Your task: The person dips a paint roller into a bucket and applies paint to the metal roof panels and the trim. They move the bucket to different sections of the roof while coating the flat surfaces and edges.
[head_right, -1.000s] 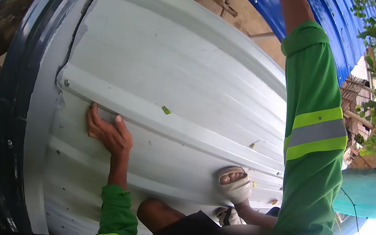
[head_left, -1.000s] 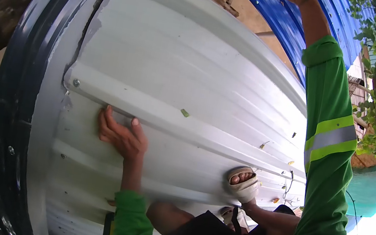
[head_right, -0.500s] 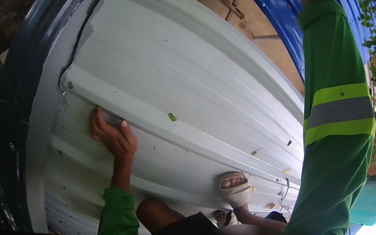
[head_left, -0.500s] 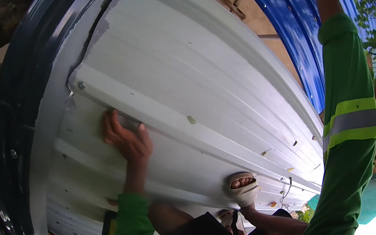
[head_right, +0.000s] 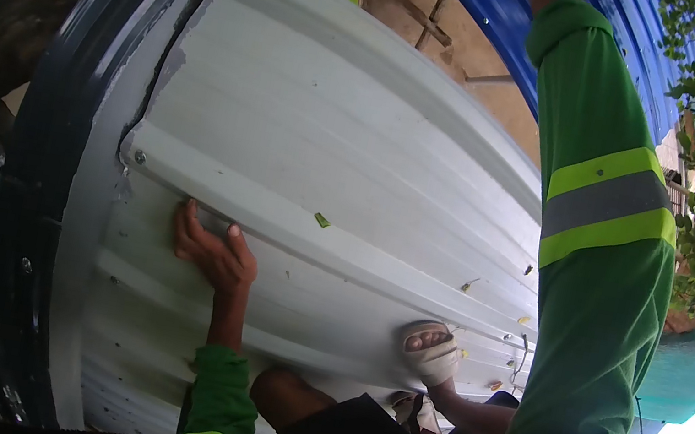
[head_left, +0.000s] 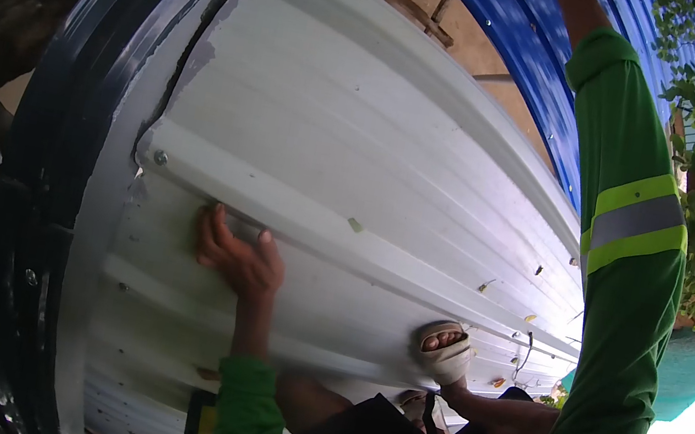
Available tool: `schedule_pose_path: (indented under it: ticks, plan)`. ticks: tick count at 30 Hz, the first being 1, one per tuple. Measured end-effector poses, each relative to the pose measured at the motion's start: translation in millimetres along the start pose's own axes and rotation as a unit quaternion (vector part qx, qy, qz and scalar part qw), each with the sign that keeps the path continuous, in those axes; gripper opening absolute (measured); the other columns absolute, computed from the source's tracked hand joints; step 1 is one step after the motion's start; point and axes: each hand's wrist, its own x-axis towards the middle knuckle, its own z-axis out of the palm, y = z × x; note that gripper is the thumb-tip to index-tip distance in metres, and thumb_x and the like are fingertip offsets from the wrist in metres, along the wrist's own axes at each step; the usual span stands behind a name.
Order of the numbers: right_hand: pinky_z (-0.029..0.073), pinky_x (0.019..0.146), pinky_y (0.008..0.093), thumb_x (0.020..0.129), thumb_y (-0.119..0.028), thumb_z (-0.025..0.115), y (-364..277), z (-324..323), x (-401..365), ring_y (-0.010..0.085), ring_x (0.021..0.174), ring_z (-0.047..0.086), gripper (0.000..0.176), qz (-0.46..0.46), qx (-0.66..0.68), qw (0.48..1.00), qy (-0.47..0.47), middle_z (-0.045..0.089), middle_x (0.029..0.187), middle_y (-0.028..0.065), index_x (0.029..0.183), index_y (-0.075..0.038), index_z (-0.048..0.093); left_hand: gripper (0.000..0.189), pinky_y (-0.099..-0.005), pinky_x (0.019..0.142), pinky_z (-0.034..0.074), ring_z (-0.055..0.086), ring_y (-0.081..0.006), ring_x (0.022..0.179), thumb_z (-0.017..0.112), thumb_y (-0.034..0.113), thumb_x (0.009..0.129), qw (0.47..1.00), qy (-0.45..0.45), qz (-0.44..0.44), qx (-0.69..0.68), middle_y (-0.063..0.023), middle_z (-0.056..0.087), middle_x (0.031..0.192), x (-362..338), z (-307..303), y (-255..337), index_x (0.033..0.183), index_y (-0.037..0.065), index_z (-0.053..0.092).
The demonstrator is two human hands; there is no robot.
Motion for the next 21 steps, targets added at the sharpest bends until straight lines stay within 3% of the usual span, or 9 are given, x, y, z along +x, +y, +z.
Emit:
schedule_pose_path:
  ticks: [7, 11, 13, 17, 21]
  plan:
    - [0.041, 0.049, 0.0288, 0.094, -0.035, 0.064, -54.4, -9.4, -68.2, 0.0101, 0.057, 0.053, 0.032, -0.018, 0.024, 1.0, -0.001, 0.059, 0.067, 0.0021, 0.092, -0.004, 0.07, 0.068, -0.05, 0.103, 0.027, 0.035, -0.0406, 0.129, 0.034, 0.047, 0.099, 1.0, -0.003, -0.002, 0.004, -0.0246, 0.035, 0.141, -2.5, 1.0, -0.7, 0.142, -0.004, 0.03]
    - [0.04, 0.047, 0.0267, 0.094, -0.034, 0.063, -30.2, 16.5, -42.9, 0.0091, 0.055, 0.051, 0.03, -0.036, 0.109, 0.989, -0.096, 0.058, 0.066, 0.0, 0.093, -0.005, 0.071, 0.068, -0.0505, 0.103, 0.026, 0.035, -0.0407, 0.129, 0.034, 0.048, 0.099, 1.0, -0.006, 0.002, -0.001, -0.0242, 0.035, 0.14, -5.1, -4.5, -4.2, 0.142, -0.004, 0.03]
    - [0.039, 0.046, 0.0261, 0.094, -0.034, 0.063, -22.4, 12.7, -45.1, 0.0087, 0.053, 0.05, 0.03, -0.055, 0.125, 0.986, -0.099, 0.057, 0.065, -0.0007, 0.093, -0.005, 0.071, 0.068, -0.0508, 0.103, 0.026, 0.035, -0.0408, 0.129, 0.034, 0.048, 0.099, 1.0, 0.004, 0.013, -0.021, -0.0244, 0.035, 0.14, 0.6, -2.4, 0.8, 0.142, -0.004, 0.029]
    - [0.041, 0.045, 0.0279, 0.093, -0.035, 0.062, -72.9, -9.6, -83.5, 0.01, 0.054, 0.052, 0.034, -0.025, 0.051, 0.997, -0.054, 0.062, 0.07, 0.0017, 0.097, -0.002, 0.069, 0.069, -0.0517, 0.104, 0.025, 0.035, -0.0418, 0.127, 0.035, 0.049, 0.098, 1.0, 0.002, 0.002, -0.008, -0.0255, 0.034, 0.141, 0.1, 0.6, 0.5, 0.143, -0.004, 0.029]
    - [0.043, 0.045, 0.028, 0.092, -0.033, 0.061, -48.5, 23.8, -58.7, 0.0109, 0.053, 0.054, 0.036, -0.068, 0.066, 0.992, -0.082, 0.064, 0.072, 0.0048, 0.1, 0.002, 0.069, 0.072, -0.0529, 0.105, 0.026, 0.036, -0.0439, 0.125, 0.037, 0.052, 0.097, 1.0, 0.003, -0.007, -0.008, -0.0263, 0.033, 0.141, -4.9, 3.3, -1.6, 0.143, -0.003, 0.031]
